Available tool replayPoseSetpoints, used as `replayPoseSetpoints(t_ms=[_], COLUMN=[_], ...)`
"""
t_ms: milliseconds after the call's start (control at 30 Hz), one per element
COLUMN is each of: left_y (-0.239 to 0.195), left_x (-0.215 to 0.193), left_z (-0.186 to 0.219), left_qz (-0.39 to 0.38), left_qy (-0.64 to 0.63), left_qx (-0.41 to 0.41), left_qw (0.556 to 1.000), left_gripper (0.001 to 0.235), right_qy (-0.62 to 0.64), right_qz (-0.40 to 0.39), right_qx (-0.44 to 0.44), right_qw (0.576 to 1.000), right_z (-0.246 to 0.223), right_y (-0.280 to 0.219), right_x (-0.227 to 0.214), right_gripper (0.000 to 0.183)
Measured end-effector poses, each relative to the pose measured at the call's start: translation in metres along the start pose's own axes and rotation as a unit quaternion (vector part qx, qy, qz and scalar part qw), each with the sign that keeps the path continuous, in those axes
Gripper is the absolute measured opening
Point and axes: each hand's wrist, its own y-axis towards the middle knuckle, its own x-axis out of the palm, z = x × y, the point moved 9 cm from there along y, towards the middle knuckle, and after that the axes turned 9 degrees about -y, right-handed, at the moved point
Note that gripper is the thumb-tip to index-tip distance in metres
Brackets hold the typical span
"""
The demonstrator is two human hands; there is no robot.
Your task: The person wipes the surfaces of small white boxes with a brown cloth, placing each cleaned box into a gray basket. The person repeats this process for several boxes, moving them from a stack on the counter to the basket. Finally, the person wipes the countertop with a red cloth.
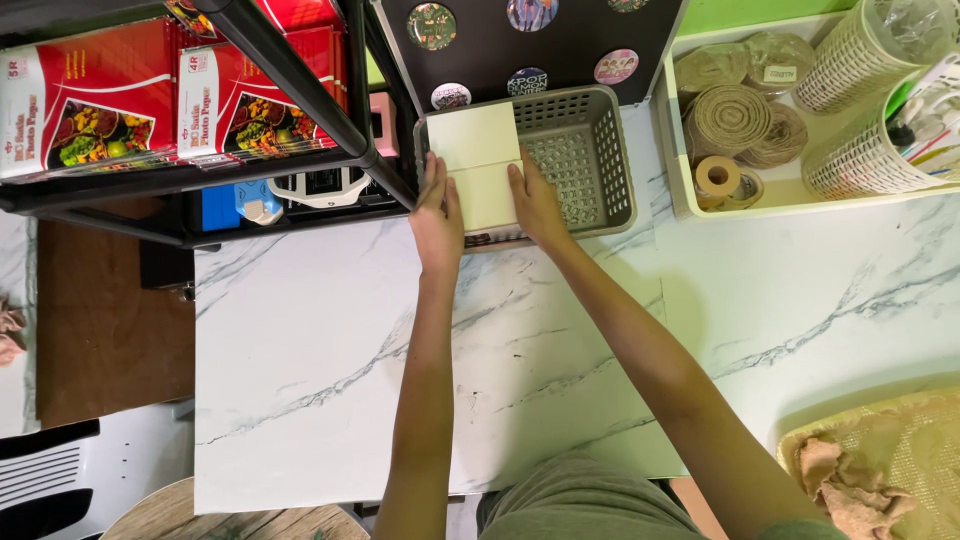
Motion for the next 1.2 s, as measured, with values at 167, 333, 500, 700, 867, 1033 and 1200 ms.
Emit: replayPoseSetpoints(t_ms=[167, 333, 500, 700, 867, 1033, 1200], left_y=[0.002, -0.018, -0.083, -0.181, -0.248, -0.299, -0.348], left_x=[-0.001, -0.008, 0.006, 0.042, 0.099, 0.167, 0.232], left_z=[0.005, 0.042, 0.096, 0.147, 0.179, 0.232, 0.306], left_qz=[-0.037, -0.063, -0.137, -0.236, -0.361, -0.464, -0.538], left_qy=[-0.007, 0.045, -0.016, -0.125, -0.169, -0.191, -0.236], left_qx=[-0.066, 0.051, 0.090, 0.055, -0.004, 0.036, 0.125], left_qw=[0.997, 0.996, 0.986, 0.962, 0.917, 0.864, 0.799], left_gripper=[0.037, 0.038, 0.036, 0.026, 0.025, 0.024, 0.022], right_qy=[0.015, -0.026, -0.050, -0.069, -0.152, -0.392, -0.454], right_qz=[-0.022, -0.015, -0.015, -0.002, 0.069, 0.142, 0.072], right_qx=[0.007, -0.084, -0.190, -0.111, 0.006, 0.131, 0.286], right_qw=[1.000, 0.996, 0.980, 0.991, 0.986, 0.899, 0.841], right_z=[0.004, -0.013, -0.071, -0.020, 0.063, 0.106, 0.157], right_y=[0.000, -0.035, -0.139, -0.236, -0.313, -0.399, -0.471], right_x=[-0.001, -0.027, -0.099, -0.177, -0.270, -0.361, -0.403], right_gripper=[0.060, 0.063, 0.065, 0.068, 0.065, 0.067, 0.084])
